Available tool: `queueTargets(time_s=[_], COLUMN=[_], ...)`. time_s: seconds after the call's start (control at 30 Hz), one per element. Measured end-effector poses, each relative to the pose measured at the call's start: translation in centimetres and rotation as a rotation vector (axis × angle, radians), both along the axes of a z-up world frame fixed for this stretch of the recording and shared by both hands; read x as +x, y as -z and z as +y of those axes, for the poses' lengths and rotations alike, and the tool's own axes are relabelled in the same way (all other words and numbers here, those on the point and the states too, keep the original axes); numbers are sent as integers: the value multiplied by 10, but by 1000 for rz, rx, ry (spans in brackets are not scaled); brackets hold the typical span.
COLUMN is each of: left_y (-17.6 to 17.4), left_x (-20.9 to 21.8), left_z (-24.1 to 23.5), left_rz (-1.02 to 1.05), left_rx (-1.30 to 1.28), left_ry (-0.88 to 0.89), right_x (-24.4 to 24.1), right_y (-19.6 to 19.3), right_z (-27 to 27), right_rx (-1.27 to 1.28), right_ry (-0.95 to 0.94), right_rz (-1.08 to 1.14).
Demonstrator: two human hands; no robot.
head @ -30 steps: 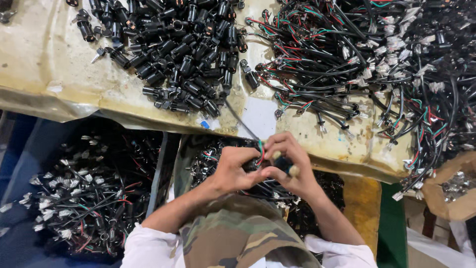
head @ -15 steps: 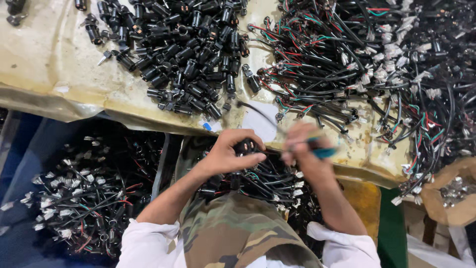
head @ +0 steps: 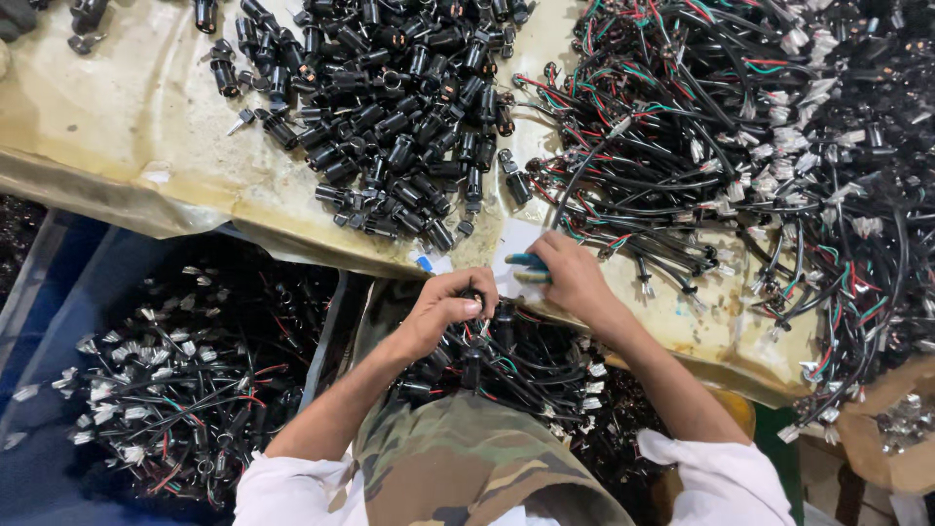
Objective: The person repeatedly picks up black cylindrical components and wire harnesses, uses pliers to crimp or secure the wires to the components, and places the assembled units on the table. The process is continuous and repetitive throughout the clip.
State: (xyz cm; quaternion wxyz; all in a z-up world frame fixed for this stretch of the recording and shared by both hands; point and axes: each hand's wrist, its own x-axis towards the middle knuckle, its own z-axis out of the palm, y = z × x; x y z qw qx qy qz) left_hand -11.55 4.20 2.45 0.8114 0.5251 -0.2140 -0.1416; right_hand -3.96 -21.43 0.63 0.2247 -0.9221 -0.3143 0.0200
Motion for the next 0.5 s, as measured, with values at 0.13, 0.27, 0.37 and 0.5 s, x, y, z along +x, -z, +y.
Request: queueTargets(time_s=[0.13,0.27,0.37,0.5], left_y=[4,7,6,4], left_x=[2,5,4,2], left_z=[0,-3,-4,-6], left_rz=[-13,0,-30,-131], left_rx=[16,22,44,82], left_ry=[13,22,19,-28], right_x=[-11,-4,1,-4], right_y=[-3,-2,8,20], right_z=[-13,-10,-12,-18], right_rx=[93,-8,-61,-20], right_ry=[10,108,169,198], right_rz=[49,103,141,149])
